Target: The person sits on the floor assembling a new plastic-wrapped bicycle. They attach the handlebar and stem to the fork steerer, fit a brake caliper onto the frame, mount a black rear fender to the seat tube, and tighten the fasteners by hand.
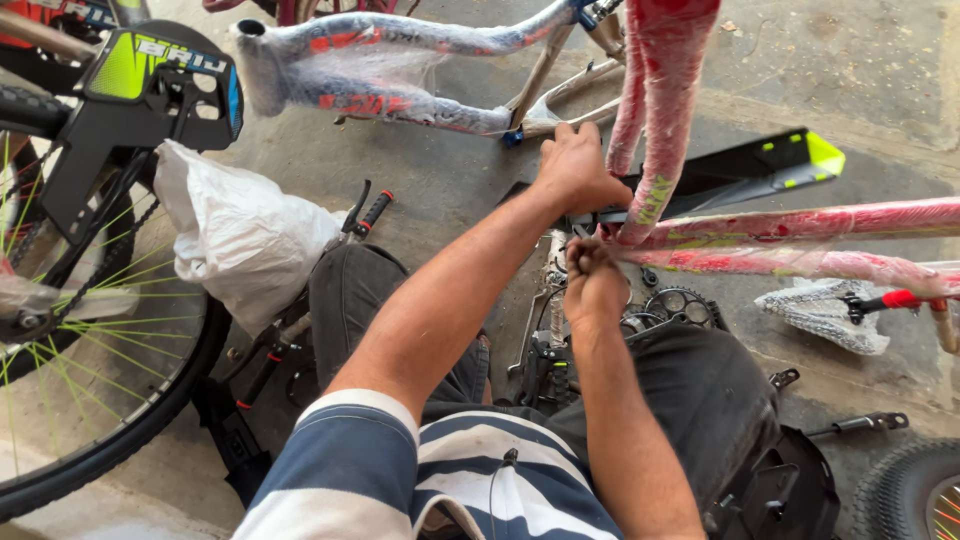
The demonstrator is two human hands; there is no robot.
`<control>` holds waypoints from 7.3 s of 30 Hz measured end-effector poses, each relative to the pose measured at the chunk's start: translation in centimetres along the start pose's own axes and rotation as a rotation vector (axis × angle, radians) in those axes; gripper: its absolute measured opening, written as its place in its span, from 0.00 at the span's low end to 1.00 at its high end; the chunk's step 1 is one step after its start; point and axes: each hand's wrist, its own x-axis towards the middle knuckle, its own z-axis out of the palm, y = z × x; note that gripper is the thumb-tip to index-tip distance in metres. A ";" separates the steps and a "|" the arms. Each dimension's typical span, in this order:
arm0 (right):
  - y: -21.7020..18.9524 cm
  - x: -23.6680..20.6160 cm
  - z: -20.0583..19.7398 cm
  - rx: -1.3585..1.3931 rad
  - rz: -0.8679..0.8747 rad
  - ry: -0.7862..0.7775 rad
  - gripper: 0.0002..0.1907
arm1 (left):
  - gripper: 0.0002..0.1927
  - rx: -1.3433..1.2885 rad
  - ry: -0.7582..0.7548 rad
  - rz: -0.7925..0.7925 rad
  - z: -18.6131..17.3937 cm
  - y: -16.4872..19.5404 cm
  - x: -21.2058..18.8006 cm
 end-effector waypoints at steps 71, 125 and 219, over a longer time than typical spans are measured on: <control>-6.8 6.0 -3.3 -0.642 -0.156 0.054 0.09 | 0.21 -0.257 0.094 0.295 1.4 -0.4 -0.4; -8.7 5.7 -3.4 -0.573 -0.017 -0.147 0.12 | 0.17 -0.254 0.098 0.354 2.3 -1.4 -0.2; -7.4 5.9 -3.4 -0.614 -0.233 -0.129 0.09 | 0.22 -0.408 0.099 0.293 3.3 -2.9 1.0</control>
